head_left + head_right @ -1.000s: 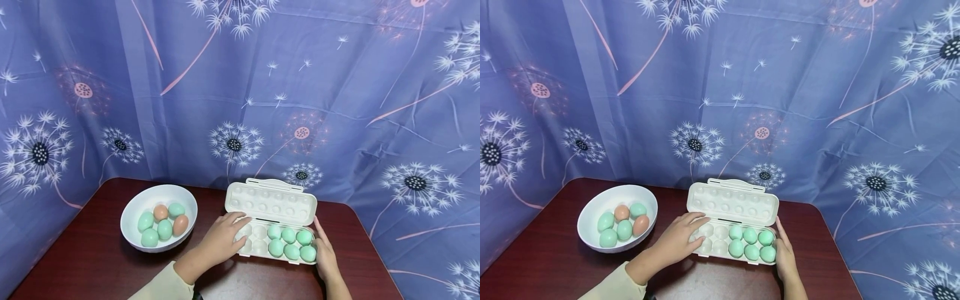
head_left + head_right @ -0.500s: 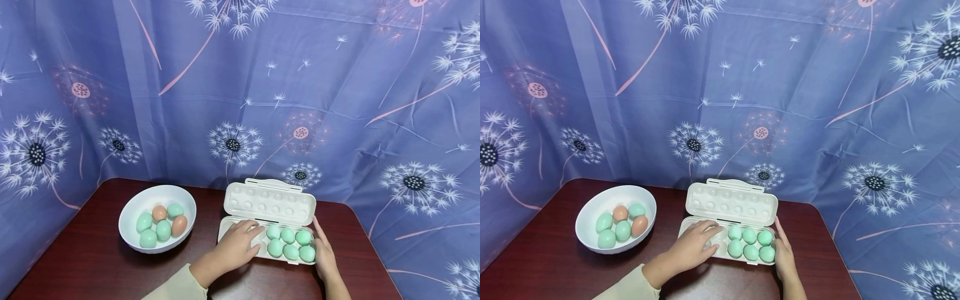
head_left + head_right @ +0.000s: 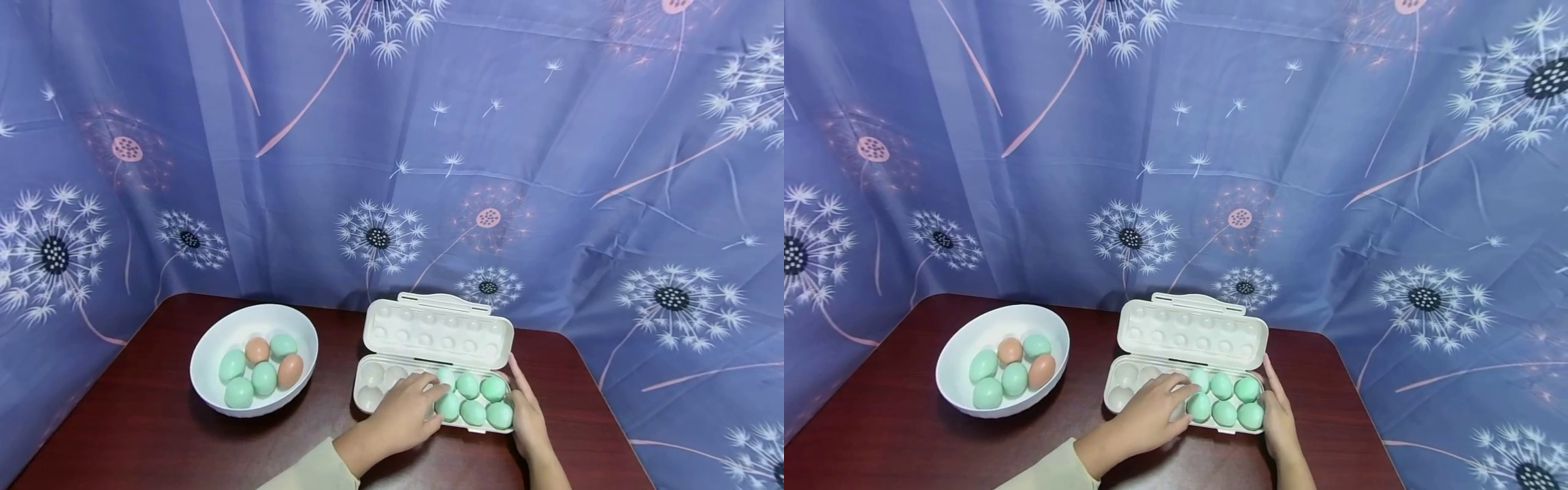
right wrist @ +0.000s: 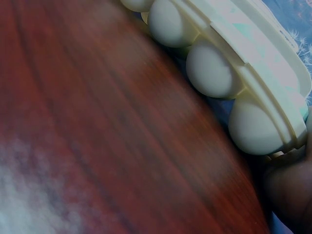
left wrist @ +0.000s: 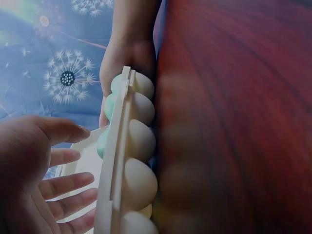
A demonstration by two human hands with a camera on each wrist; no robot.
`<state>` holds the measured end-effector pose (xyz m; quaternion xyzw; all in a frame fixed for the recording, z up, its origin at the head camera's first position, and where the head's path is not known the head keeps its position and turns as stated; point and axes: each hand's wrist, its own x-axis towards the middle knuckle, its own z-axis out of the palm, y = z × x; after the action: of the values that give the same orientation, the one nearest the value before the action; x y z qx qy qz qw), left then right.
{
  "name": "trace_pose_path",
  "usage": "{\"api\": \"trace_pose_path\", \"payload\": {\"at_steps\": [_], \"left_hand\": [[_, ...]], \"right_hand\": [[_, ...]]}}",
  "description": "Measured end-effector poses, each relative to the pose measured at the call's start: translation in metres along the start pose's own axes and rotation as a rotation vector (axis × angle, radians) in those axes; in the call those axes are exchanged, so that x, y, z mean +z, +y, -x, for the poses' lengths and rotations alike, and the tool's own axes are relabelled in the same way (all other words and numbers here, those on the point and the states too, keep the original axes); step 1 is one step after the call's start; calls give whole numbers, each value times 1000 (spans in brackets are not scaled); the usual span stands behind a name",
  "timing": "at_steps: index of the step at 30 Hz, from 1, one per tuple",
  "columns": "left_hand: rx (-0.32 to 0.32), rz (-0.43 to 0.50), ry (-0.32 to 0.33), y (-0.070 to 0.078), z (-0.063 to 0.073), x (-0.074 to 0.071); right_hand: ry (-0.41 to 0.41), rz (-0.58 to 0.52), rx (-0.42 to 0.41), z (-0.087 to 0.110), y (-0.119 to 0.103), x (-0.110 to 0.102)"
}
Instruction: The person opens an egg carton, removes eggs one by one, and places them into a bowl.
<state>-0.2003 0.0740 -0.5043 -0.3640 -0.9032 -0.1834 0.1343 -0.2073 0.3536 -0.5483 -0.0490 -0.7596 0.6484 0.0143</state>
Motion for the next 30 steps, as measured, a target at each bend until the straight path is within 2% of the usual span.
{"api": "trace_pose_path", "payload": {"at_steps": [7, 21, 30], "left_hand": [[-14, 17, 4, 4, -4, 10], [-29, 28, -32, 13, -13, 21], [-45, 35, 2, 15, -14, 23]], "right_hand": [[2, -14, -28, 1, 1, 1], [-17, -24, -69, 2, 3, 1], [1, -18, -64, 2, 3, 1]]}}
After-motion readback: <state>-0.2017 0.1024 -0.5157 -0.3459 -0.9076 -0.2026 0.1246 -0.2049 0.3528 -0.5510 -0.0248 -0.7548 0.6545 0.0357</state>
